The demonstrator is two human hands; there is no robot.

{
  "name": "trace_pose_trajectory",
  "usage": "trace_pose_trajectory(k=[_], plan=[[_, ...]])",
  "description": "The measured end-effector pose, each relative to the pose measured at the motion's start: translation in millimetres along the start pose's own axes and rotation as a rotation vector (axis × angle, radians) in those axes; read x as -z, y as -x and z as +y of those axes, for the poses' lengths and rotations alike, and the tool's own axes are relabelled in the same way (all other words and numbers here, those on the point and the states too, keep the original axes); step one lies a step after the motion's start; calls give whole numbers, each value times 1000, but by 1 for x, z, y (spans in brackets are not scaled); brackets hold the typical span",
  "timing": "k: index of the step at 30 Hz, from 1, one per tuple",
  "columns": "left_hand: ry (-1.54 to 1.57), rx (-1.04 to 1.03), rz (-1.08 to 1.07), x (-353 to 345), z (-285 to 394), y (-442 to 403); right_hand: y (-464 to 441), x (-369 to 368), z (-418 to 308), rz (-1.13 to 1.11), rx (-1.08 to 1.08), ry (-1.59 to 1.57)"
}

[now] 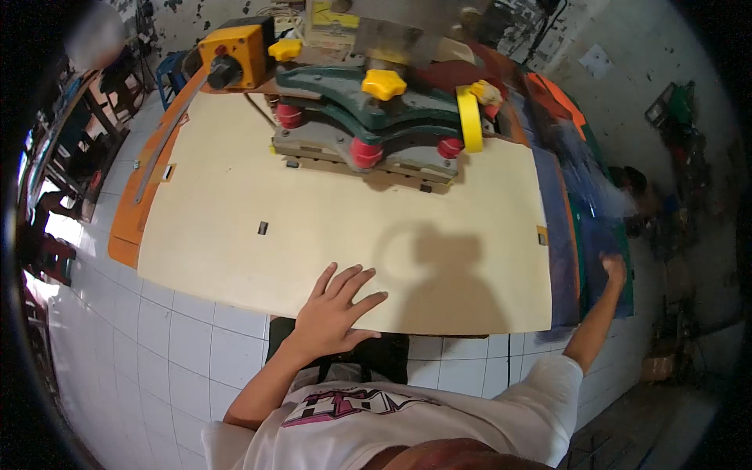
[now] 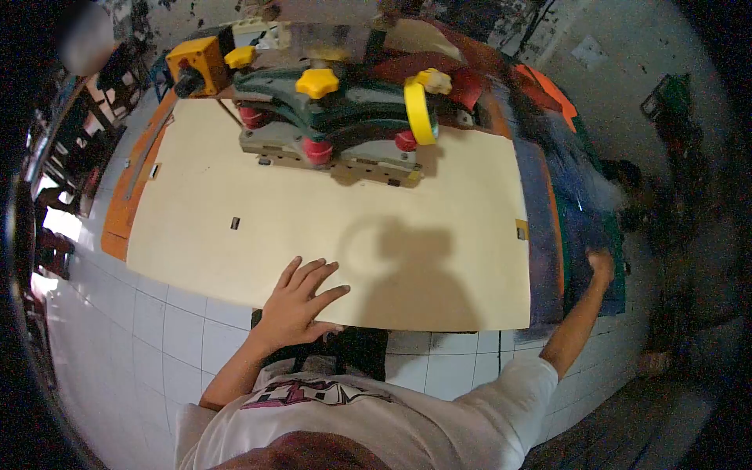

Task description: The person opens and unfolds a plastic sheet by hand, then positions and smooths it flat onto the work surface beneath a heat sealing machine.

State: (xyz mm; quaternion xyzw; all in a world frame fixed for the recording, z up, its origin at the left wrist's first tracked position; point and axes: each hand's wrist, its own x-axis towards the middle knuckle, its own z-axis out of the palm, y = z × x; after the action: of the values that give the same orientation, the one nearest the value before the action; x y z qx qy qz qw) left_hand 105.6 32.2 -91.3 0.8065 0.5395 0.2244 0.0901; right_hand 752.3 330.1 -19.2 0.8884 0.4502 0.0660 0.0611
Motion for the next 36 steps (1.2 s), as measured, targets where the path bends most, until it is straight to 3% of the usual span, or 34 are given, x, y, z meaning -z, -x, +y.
trace_pose_trajectory(k=[2, 3, 5, 11, 14, 18, 20, 23, 27, 30, 32, 36], plan=[[25, -15, 25, 0, -2, 1, -20, -42, 41, -264, 107, 226], [30, -10, 19, 0, -2, 1, -9, -51, 59, -269, 108, 234], [35, -17, 28, 0, -3, 2, 13, -64, 86, -51, 189, -252], [68, -21, 69, -3, -4, 6, 30, -49, 101, -146, 250, -449], [54, -20, 89, -6, -4, 8, 39, -31, 94, -211, 267, -366], [62, -19, 137, -9, -4, 9, 30, -31, 101, -138, 279, -426], [54, -25, 140, -9, -4, 9, 43, -15, 85, -207, 224, -294], [57, -27, 138, -9, -5, 9, 41, -22, 93, -189, 223, -424], [58, -34, 148, -9, -5, 9, 31, -31, 103, -121, 264, -370], [55, -32, 138, -8, -6, 9, 67, -5, 80, -221, 119, -426], [56, -36, 146, -9, -5, 9, 59, -13, 91, -250, 229, -482], [53, -23, 124, -9, -5, 9, 70, -2, 89, -271, 251, -527]])
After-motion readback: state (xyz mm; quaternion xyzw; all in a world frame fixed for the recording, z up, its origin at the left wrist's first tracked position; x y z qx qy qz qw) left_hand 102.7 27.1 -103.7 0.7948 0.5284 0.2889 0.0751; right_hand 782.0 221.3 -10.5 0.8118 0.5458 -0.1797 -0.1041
